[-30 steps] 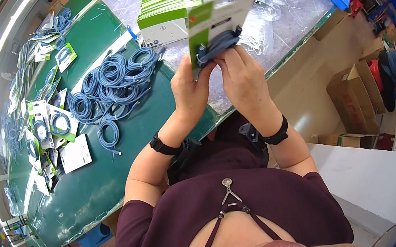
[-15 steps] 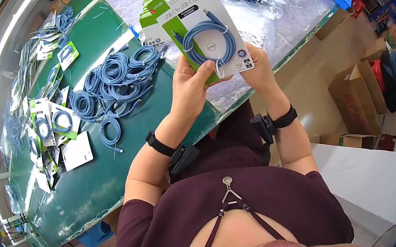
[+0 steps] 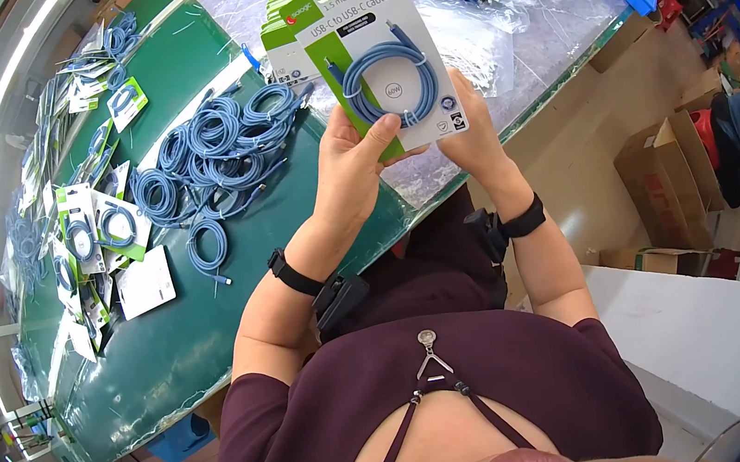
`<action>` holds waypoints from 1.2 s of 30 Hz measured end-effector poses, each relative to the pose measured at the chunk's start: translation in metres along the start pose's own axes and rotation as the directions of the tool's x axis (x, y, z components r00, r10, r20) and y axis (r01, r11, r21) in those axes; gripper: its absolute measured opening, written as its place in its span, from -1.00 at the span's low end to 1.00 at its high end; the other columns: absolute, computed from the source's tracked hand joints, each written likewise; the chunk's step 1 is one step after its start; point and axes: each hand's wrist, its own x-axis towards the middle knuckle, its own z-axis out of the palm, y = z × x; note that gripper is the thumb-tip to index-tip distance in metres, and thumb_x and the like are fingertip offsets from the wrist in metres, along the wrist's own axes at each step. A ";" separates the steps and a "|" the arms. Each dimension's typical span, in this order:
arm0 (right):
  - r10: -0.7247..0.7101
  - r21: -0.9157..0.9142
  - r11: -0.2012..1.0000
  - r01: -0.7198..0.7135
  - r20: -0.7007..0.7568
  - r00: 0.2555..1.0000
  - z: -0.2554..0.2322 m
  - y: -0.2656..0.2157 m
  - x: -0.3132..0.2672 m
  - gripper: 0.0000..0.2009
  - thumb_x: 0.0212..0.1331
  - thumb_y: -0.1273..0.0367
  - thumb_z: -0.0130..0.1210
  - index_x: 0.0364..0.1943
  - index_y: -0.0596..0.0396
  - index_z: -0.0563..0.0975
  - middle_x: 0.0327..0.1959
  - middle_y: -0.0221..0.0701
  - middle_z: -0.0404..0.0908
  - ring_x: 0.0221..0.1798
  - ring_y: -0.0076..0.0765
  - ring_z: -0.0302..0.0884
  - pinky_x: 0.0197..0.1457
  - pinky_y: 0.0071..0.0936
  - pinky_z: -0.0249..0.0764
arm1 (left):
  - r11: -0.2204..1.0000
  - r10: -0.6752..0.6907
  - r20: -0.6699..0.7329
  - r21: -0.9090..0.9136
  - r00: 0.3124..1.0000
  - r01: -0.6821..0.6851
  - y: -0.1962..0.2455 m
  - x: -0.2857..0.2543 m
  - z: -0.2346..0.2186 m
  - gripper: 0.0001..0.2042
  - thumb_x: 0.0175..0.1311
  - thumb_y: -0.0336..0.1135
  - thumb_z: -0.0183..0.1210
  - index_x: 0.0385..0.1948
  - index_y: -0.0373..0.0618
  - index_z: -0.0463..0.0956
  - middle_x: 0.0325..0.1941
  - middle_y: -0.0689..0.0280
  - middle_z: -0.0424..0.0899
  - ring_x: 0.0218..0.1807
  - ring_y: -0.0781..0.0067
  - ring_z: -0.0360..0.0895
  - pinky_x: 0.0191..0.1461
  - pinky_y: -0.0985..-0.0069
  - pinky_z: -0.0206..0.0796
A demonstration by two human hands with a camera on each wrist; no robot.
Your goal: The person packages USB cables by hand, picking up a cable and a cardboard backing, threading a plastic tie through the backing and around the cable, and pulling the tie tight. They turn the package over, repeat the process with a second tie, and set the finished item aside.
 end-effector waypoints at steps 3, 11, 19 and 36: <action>0.228 0.209 0.949 -0.236 0.065 0.972 0.003 -0.013 -0.007 -0.64 0.03 0.54 0.18 -0.02 0.24 0.51 -0.15 -0.26 0.65 -0.10 -0.27 0.63 -0.06 -0.42 0.51 | 1.000 -0.002 -0.002 0.008 1.000 0.002 0.003 -0.002 -0.002 -0.65 0.32 -0.48 0.12 0.11 -0.19 0.27 0.02 0.20 0.57 0.03 0.28 0.59 -0.06 0.17 0.64; 0.123 0.149 0.980 -0.129 0.048 0.991 0.006 -0.007 -0.007 -0.70 0.02 0.61 0.12 -0.09 0.20 0.55 -0.15 -0.25 0.61 -0.16 -0.12 0.61 -0.09 -0.40 0.52 | 0.997 -0.012 -0.031 0.070 0.999 0.014 -0.004 -0.001 -0.014 -0.67 0.32 -0.52 0.11 0.09 -0.19 0.31 0.04 0.24 0.56 0.07 0.38 0.56 0.11 0.36 0.50; 0.037 0.316 0.948 -0.023 -0.037 0.999 0.023 -0.005 -0.019 -0.72 0.05 0.61 0.11 -0.10 0.21 0.54 -0.14 -0.22 0.60 -0.12 -0.08 0.61 -0.09 -0.39 0.53 | 0.992 -0.028 0.049 -0.124 0.998 0.034 -0.018 -0.004 -0.022 -0.67 0.33 -0.52 0.10 0.11 -0.18 0.32 0.06 0.27 0.56 0.06 0.44 0.54 0.14 0.43 0.41; 0.421 0.187 0.884 -0.428 0.076 0.904 0.031 0.030 -0.028 -0.92 0.07 0.58 0.14 -0.35 0.18 0.51 -0.38 -0.21 0.55 -0.33 -0.08 0.55 -0.27 -0.33 0.45 | 0.948 -0.099 0.096 -0.295 0.990 0.124 -0.016 0.009 -0.088 -0.73 0.35 -0.44 0.08 0.06 -0.09 0.36 -0.04 0.34 0.54 0.04 0.36 0.54 0.19 0.20 0.39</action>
